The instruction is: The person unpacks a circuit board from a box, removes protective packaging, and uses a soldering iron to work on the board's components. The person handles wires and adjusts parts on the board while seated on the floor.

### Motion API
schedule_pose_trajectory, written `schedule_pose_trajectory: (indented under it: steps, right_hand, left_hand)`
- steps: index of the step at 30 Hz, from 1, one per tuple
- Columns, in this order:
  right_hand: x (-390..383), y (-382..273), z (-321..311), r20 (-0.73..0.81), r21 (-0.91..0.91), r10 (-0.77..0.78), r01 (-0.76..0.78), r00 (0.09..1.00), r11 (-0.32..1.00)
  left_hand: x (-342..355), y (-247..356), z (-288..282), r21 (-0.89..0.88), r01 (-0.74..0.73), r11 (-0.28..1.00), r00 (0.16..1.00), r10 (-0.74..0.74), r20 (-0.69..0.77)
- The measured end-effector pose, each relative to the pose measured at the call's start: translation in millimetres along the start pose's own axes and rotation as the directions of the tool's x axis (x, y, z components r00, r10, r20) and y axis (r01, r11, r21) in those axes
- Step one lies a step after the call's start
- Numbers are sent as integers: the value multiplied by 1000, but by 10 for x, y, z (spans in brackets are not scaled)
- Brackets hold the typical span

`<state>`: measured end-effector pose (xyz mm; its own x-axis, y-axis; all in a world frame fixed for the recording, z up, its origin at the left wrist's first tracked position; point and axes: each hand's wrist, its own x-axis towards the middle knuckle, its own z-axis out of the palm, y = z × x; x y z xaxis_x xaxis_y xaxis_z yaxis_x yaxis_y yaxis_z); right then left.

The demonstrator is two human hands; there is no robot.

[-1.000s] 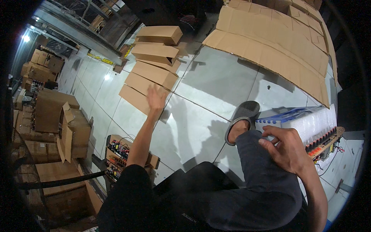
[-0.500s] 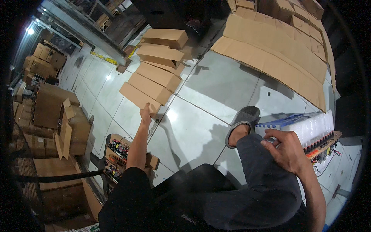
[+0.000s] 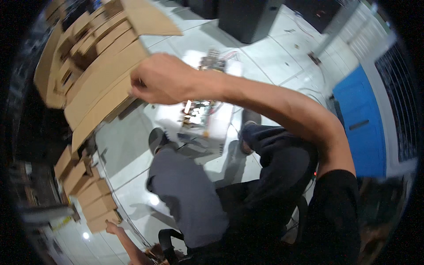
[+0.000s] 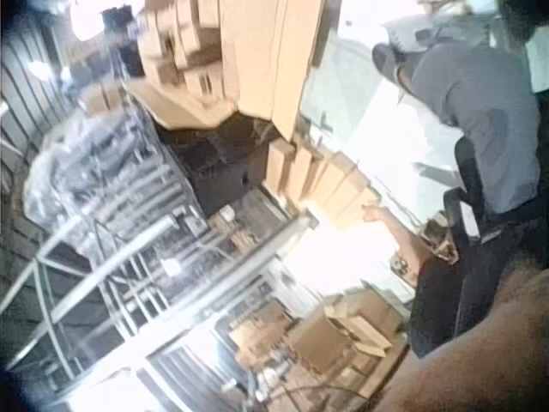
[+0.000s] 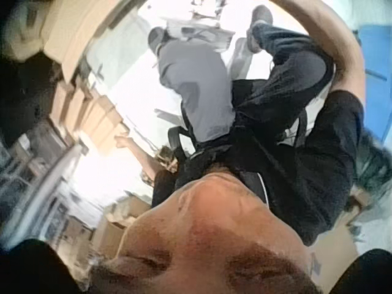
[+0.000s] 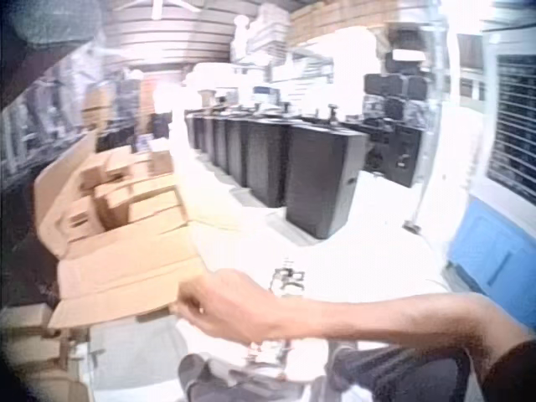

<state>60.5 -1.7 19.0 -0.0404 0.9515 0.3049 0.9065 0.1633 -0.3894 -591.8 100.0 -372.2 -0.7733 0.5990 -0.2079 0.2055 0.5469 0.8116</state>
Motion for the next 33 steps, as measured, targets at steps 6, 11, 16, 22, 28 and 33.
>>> schedule_pose_trajectory:
  steps: [6,11,16,22,28,33]
  right_hand:
    - [-1075,727,-829,-383,73,257,-248,887,966]
    - [-2208,1533,-436,-459,300,633,-561,624,771]
    - [-3321,1864,159,-186,471,901,-770,391,431]
    - [-3018,1811,-11,-184,343,788,-713,587,611]
    - [-2032,1808,-150,-447,-16,260,-299,856,954]
    - [-1419,2097,-41,-315,-115,161,-207,935,972]
  left_hand:
    - [-1420,1808,-2,-300,-599,742,746,654,129]
    - [-3181,2989,45,-494,-646,582,401,809,430]
    - [-4293,3624,552,-494,-640,589,-125,554,823]
    - [-5405,3666,1433,-314,-723,615,-275,160,948]
    - [-5551,3504,1714,-209,-759,616,-225,53,973]
    - [-5516,3392,1767,-309,-814,492,-271,148,951]
